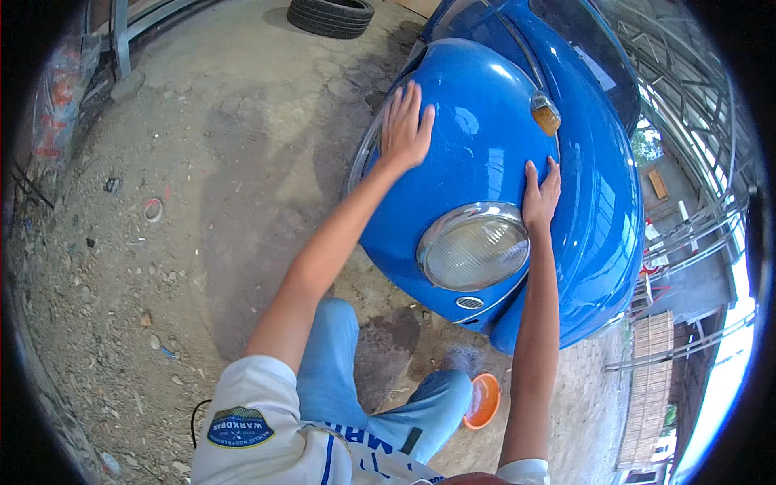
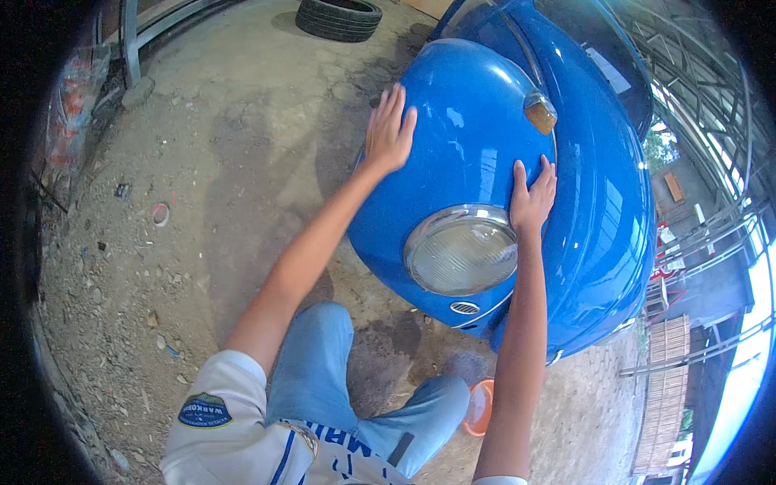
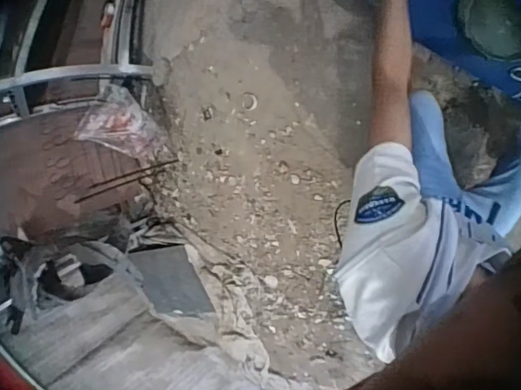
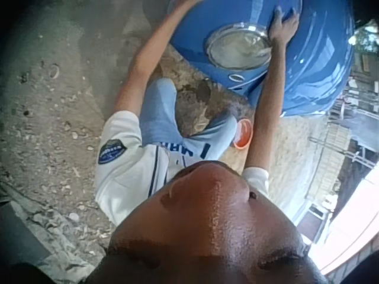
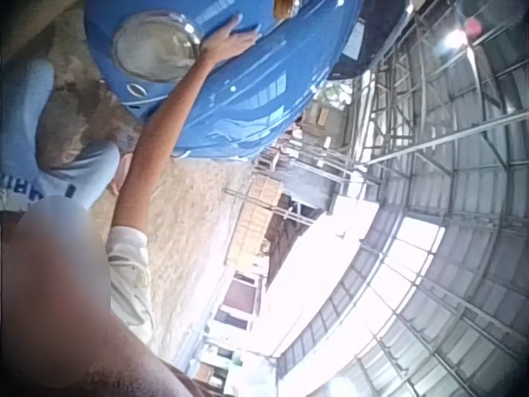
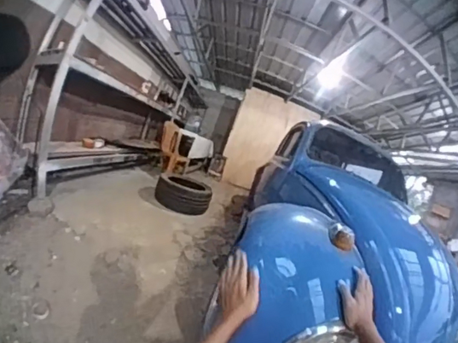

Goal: The person wets sandpaper in a bucket of water and sands the hood, front lower section, and headlight fender of a car by hand.

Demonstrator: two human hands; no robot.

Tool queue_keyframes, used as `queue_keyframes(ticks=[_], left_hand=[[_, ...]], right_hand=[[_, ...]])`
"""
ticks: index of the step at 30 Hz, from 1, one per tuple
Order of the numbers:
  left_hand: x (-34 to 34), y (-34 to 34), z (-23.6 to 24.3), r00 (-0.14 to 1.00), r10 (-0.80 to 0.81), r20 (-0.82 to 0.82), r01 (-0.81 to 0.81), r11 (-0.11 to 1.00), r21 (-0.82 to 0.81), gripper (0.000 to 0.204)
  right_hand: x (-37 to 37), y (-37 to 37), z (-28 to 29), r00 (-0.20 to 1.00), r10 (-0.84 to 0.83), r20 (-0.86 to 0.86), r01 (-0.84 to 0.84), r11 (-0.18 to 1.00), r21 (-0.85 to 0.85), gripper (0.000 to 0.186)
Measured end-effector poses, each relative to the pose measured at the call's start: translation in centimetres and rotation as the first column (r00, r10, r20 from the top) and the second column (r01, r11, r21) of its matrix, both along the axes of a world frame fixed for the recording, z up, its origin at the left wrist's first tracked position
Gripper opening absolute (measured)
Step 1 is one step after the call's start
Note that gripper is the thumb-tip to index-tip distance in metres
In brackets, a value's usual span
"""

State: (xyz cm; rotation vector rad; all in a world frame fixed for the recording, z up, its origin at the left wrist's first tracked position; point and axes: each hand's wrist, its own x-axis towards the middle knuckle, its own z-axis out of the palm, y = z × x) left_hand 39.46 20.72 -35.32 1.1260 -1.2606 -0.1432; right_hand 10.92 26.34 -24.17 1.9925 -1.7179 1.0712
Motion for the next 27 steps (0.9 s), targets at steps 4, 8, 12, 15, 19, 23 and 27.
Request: queue_keyframes(ticks=[4,8,12,15,19,23,27], left_hand=[[2.6,-5.2,3.1,0.974,-0.17,-0.149,0.176,0.984,0.033,0.076],[1.5,-1.1,-0.1,0.919,-0.154,-0.363,0.121,0.986,-0.112,0.081],[0.0,2.1,-2.0,0.998,-0.026,-0.064,0.033,0.993,0.116,0.093],[0.9,-0.8,0.6,0.998,-0.057,-0.024,0.06,0.989,0.139,0.092],[3.0,-7.3,5.8,0.979,-0.2,-0.035,0.203,0.961,0.189,0.093],[2.3,-5.6,4.8,0.984,-0.179,-0.022,0.18,0.971,0.16,0.089],[-0.6,3.9,-1.2,0.967,-0.04,0.252,0.035,0.999,0.024,0.078]], right_hand=[[-0.2,0.0,0.1,0.999,0.011,0.033,-0.011,1.0,0.014,0.078],[-0.2,0.0,0.1,0.999,0.019,0.042,-0.019,1.0,-0.007,0.077],[-0.1,0.1,0.1,1.0,0.016,0.018,-0.016,1.0,-0.007,0.077],[0.0,0.0,0.1,1.0,0.004,0.021,-0.004,1.0,0.007,0.077],[0.0,-0.1,0.2,0.999,0.013,0.031,-0.013,1.0,0.008,0.077],[-0.1,0.0,0.1,0.999,0.026,0.029,-0.026,1.0,0.008,0.077],[0.1,0.0,0.1,1.0,-0.007,0.016,0.007,1.0,-0.005,0.078]])
